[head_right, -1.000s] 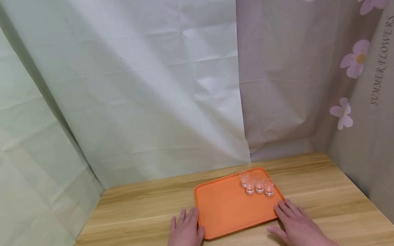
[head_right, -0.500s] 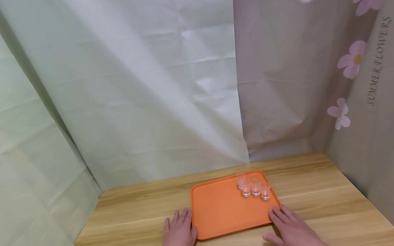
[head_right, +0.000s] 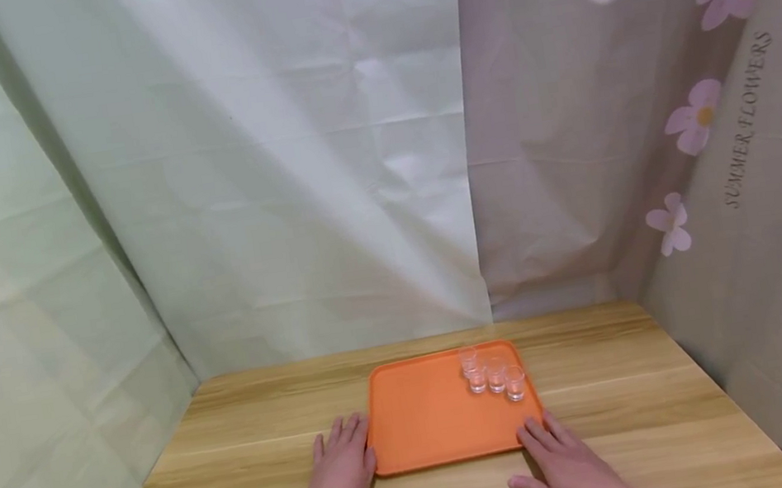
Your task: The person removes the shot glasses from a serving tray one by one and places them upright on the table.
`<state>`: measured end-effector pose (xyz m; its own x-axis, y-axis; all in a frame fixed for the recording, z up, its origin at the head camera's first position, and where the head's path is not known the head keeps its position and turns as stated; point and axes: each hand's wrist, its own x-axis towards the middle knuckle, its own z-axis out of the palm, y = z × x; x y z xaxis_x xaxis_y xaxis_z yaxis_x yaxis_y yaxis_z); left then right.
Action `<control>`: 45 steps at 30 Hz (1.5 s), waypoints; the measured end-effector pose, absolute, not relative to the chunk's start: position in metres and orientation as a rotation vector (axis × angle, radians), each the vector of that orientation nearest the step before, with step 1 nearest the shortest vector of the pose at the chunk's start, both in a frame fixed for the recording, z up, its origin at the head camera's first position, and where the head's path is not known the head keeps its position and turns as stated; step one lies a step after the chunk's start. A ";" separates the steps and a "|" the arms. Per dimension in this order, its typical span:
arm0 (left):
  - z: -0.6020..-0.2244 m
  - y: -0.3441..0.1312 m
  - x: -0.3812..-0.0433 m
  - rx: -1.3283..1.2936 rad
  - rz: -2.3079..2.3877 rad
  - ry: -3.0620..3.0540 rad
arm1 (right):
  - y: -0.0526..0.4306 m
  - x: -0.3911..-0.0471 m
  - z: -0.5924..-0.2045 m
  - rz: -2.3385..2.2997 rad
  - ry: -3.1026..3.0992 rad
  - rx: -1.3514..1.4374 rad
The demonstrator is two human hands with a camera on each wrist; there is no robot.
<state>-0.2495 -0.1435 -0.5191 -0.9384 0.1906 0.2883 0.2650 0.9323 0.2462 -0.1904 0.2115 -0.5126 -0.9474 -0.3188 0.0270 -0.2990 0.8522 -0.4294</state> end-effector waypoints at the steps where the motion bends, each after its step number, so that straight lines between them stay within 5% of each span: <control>1: -0.520 -0.145 -0.250 -0.332 -0.414 -2.833 | 0.210 -0.190 -0.513 -0.687 2.966 -0.498; 37: -0.547 -0.184 -0.263 -0.286 -0.709 -2.748 | 0.182 -0.189 -0.510 -0.796 2.864 -0.612; 45: -0.550 -0.185 -0.267 -0.288 -0.697 -2.725 | 0.195 -0.206 -0.499 -0.869 3.072 -0.463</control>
<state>-0.2671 -0.1849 -0.5497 -0.9308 0.1157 0.3467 0.2680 0.8610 0.4323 -0.2060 0.1949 -0.4990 -0.9554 -0.2502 0.1570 -0.2953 0.8141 -0.5000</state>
